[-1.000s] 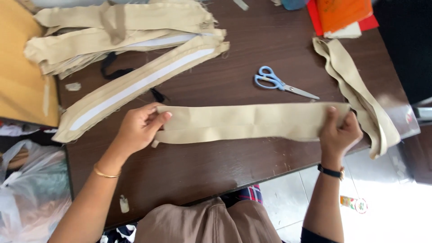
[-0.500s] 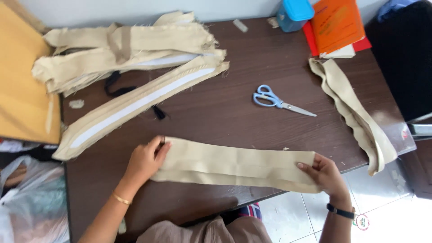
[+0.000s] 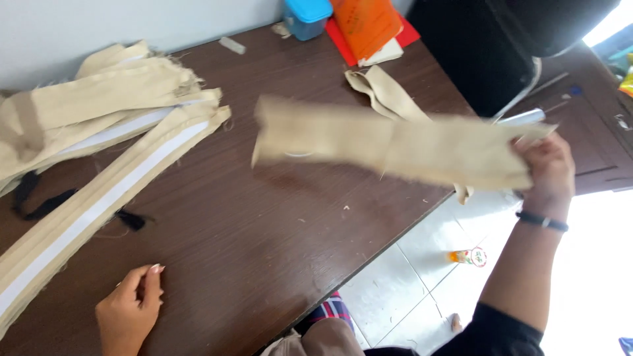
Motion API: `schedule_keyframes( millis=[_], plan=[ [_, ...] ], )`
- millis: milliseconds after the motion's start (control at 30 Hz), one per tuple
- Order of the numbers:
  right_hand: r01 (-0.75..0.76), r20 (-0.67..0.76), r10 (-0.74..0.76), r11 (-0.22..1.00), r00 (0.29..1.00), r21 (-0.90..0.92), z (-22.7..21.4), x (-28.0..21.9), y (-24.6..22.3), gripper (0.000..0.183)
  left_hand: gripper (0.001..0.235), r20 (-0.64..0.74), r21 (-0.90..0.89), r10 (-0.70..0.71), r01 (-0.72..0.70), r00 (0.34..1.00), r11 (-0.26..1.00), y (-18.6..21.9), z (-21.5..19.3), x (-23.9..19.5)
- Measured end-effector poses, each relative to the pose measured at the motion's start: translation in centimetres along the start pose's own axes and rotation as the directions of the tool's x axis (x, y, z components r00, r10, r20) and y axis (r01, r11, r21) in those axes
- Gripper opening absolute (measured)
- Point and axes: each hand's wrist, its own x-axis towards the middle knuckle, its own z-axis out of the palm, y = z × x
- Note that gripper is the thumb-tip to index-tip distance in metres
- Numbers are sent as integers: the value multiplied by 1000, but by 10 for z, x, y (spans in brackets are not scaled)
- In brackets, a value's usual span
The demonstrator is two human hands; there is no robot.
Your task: Trimming excess material from the edges of reinforced fabric strips using scissors on a workbench.
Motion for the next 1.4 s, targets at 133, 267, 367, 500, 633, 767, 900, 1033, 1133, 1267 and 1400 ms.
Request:
schedule_keyframes(
  millis=[133, 267, 367, 500, 633, 767, 900, 1033, 1133, 1267, 1400],
  plan=[
    [34, -58, -17, 949, 998, 312, -16, 35, 9, 24, 13, 35, -85, -123, 126, 992, 988, 8, 0, 0],
    [-249, -115, 310, 895, 944, 370, -11, 44, 48, 26, 12, 5, -22, -78, 78, 997, 997, 3, 4, -3],
    [-440, -218, 533, 823, 817, 360, -3, 43, 95, 19, 12, 3, -1, -84, 84, 996, 996, 2, 5, -3],
    [-534, -71, 597, 760, 799, 370, -13, 49, 185, 14, 11, 18, -11, -121, 122, 992, 993, 4, 5, -3],
    [-620, -232, 651, 759, 722, 198, -28, 59, 205, 18, 12, 4, 16, -130, 130, 992, 991, 6, 4, 0],
    [-515, -258, 472, 847, 843, -132, -50, 69, 219, 36, 12, -13, -38, -78, 78, 997, 996, 14, -3, 5],
    [-591, -561, 204, 409, 802, -695, -8, 58, 166, 63, 12, -43, -104, -64, 59, 997, 993, 26, -15, 13],
    [-30, -219, -440, 397, 871, -917, 77, 19, 127, 48, 15, 8, -209, -176, 174, 984, 962, 26, -18, 14],
    [411, 103, -457, 653, 884, -636, 168, -27, 64, 38, 17, -64, -430, -167, 124, 984, 894, 27, -30, 25],
    [585, 343, -479, 722, 808, -370, 269, -58, 47, 58, 19, -350, -57, -126, 113, 928, 992, 13, -62, 40],
    [437, 561, -45, 680, 826, -589, 317, -100, -15, 70, 61, -252, 191, -313, 364, 916, 912, -51, -78, 30]
  ],
)
